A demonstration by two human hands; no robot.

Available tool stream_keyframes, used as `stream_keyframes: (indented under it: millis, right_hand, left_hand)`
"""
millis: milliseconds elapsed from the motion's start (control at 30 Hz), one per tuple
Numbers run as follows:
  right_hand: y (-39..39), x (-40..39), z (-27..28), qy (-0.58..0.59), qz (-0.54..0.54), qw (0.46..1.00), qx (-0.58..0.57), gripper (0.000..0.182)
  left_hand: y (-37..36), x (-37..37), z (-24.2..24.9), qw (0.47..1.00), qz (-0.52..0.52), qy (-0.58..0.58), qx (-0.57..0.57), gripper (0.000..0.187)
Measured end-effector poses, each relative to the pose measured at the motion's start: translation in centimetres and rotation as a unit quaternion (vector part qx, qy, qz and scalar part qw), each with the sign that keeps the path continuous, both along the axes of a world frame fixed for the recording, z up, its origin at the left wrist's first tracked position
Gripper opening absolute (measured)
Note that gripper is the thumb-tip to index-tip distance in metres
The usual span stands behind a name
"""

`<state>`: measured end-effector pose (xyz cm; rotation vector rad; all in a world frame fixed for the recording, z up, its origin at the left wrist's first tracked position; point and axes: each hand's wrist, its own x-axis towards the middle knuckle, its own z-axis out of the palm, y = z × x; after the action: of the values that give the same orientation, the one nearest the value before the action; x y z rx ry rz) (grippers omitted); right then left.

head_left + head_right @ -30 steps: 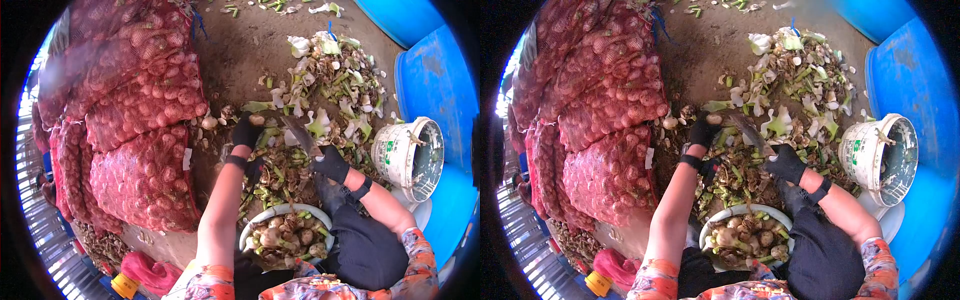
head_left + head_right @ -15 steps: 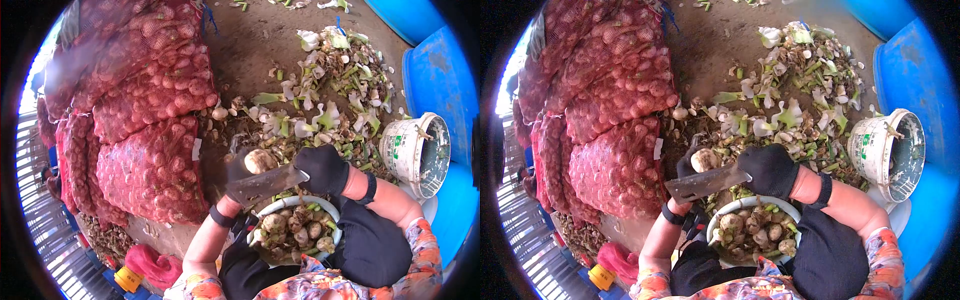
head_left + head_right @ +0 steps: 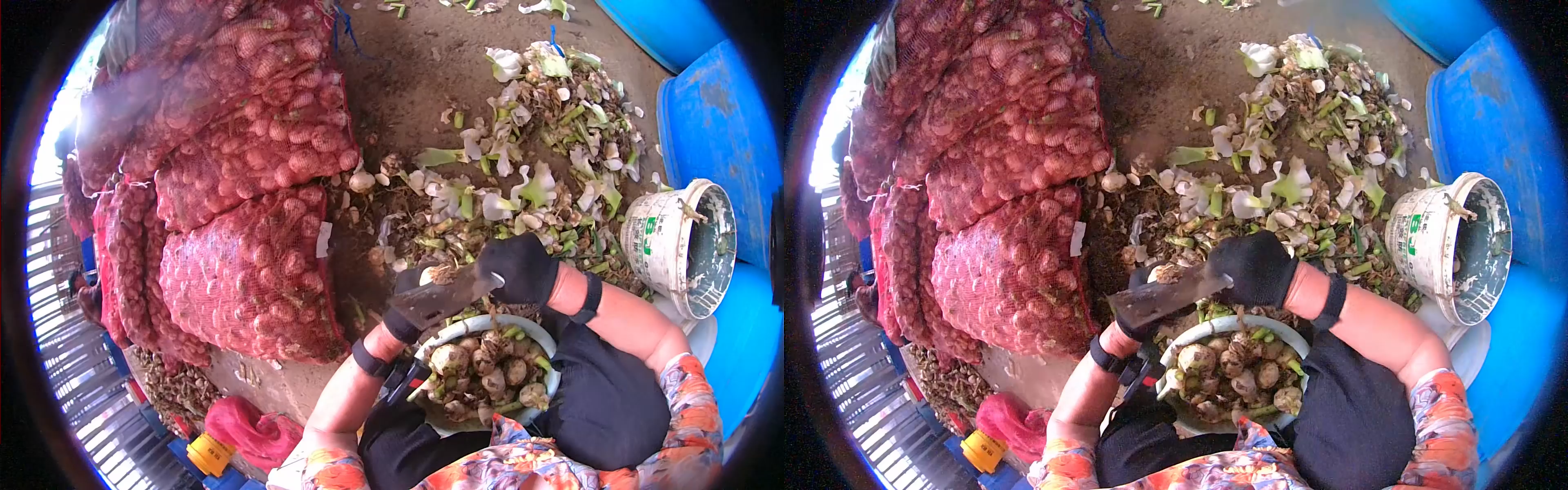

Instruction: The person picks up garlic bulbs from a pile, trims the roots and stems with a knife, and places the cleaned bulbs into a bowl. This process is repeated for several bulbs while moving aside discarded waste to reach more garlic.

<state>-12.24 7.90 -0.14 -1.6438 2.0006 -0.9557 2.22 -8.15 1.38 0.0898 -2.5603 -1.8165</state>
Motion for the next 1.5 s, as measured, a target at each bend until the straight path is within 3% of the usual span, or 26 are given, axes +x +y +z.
stream_keyframes:
  millis: [33, 100, 167, 233, 267, 300, 333, 367, 433, 500, 533, 567, 600, 700, 767, 800, 900, 967, 1067, 1100, 1167, 1233, 1300, 1367, 1467, 1500]
  right_hand:
    - [0.4, 0.0, -1.3, -0.002, -0.008, 1.000, -0.014, 0.019]
    - [1.9, -1.2, -5.1, 0.006, -0.054, 0.996, 0.068, 0.015]
    - [3.3, -2.8, -6.2, 0.061, -0.099, 0.954, 0.277, 0.010]
    - [3.2, -2.3, -4.5, 0.035, -0.165, 0.960, 0.223, 0.011]
    - [3.0, -2.3, -3.6, 0.038, -0.168, 0.960, 0.222, 0.011]
    - [2.1, -2.0, -2.5, -0.082, -0.199, 0.955, 0.206, 0.015]
    - [1.6, -1.2, -1.9, -0.206, -0.225, 0.934, 0.188, 0.019]
    - [1.5, -0.2, -1.9, -0.207, -0.223, 0.934, 0.189, 0.019]
    - [0.6, 0.9, -1.7, -0.264, -0.188, 0.943, 0.075, 0.024]
    - [0.3, 2.1, 0.1, -0.473, -0.157, 0.859, 0.113, 0.028]
    - [-0.1, 2.7, 0.5, -0.509, -0.127, 0.850, 0.047, 0.037]
    - [-0.1, 2.6, 0.4, -0.509, -0.125, 0.851, 0.047, 0.037]
    - [0.1, 2.3, 0.2, -0.516, -0.162, 0.833, 0.117, 0.037]
    - [0.5, 0.7, -0.8, -0.455, -0.215, 0.831, 0.237, 0.036]
    - [1.2, 0.3, -3.3, -0.297, -0.220, 0.929, -0.009, 0.029]
    - [1.6, 0.2, -2.3, -0.402, -0.242, 0.879, 0.087, 0.030]
    - [1.1, -0.6, -2.5, -0.390, -0.226, 0.890, 0.063, 0.029]
    - [0.5, -0.8, -0.1, -0.327, -0.248, 0.908, 0.085, 0.027]
    - [1.4, 0.5, -1.2, -0.409, -0.190, 0.892, -0.009, 0.018]
    - [1.4, 1.2, -1.3, -0.474, -0.195, 0.848, 0.136, 0.020]
    - [1.6, 2.3, -4.2, -0.288, -0.094, 0.899, 0.316, 0.028]
    - [3.3, 2.9, -4.7, -0.277, -0.017, 0.917, 0.286, 0.035]
    - [4.1, 2.7, -6.0, -0.289, -0.030, 0.909, 0.299, 0.036]
    - [4.5, 1.8, -6.9, -0.294, -0.042, 0.904, 0.309, 0.037]
    - [4.3, 0.7, -6.0, -0.284, -0.106, 0.899, 0.315, 0.039]
    - [4.4, 0.6, -6.3, -0.280, -0.101, 0.903, 0.311, 0.039]
  left_hand:
    - [0.2, 0.4, -0.2, 1.000, -0.001, 0.000, 0.001, 0.024]
    - [0.3, 1.2, -0.7, 0.964, 0.019, -0.140, 0.224, 0.028]
    - [-0.1, 0.8, 1.4, 0.998, 0.008, -0.008, 0.068, 0.039]
    - [-0.9, 1.1, 0.2, 0.981, 0.081, -0.126, 0.126, 0.040]
    - [-1.2, 0.7, 0.1, 0.993, 0.055, -0.081, 0.063, 0.042]
    - [-1.0, 0.0, 0.4, 0.994, 0.055, -0.077, 0.062, 0.042]
    - [-0.3, -0.2, 0.8, 0.968, 0.119, -0.083, 0.205, 0.045]
    - [0.2, -0.4, 1.0, 0.918, 0.182, -0.086, 0.342, 0.050]
    - [0.3, -0.9, 0.7, 0.869, 0.196, -0.052, 0.452, 0.062]
    - [1.7, -1.0, 1.0, 0.731, 0.244, -0.041, 0.636, 0.060]
    - [1.9, -1.3, 1.4, 0.684, 0.240, -0.036, 0.688, 0.058]
    - [1.9, -1.4, 1.9, 0.684, 0.241, -0.034, 0.688, 0.058]
    - [1.9, -1.5, 2.6, 0.868, 0.255, -0.092, 0.417, 0.058]
    - [0.6, -0.8, 1.3, 0.924, 0.246, -0.080, 0.282, 0.044]
    - [-0.1, -0.2, -0.3, 0.829, 0.230, -0.156, 0.485, 0.024]
    - [0.5, -0.7, 1.4, 0.877, 0.205, -0.237, 0.365, 0.017]
    - [1.4, -0.4, 0.1, 0.889, 0.222, -0.248, 0.315, 0.013]
    - [1.4, 0.0, -1.7, 0.886, 0.250, -0.237, 0.311, 0.011]
    - [1.6, -0.7, -1.7, 0.844, 0.329, -0.228, 0.358, 0.008]
    - [1.6, -0.7, -1.2, 0.845, 0.329, -0.225, 0.355, 0.008]
    - [1.4, -0.2, -0.1, 0.881, 0.313, -0.141, 0.327, 0.006]
    - [1.0, 0.8, 1.4, 0.873, 0.192, -0.135, 0.428, 0.015]
    - [1.1, 2.2, 0.7, 0.796, -0.103, -0.152, 0.576, 0.029]
    - [0.6, 1.6, 1.0, 0.859, -0.291, -0.134, 0.399, 0.041]
    - [-3.0, 1.2, -3.2, 0.981, 0.043, -0.150, 0.120, 0.037]
    - [-5.4, -0.8, -4.0, 0.979, 0.084, -0.136, -0.125, 0.041]
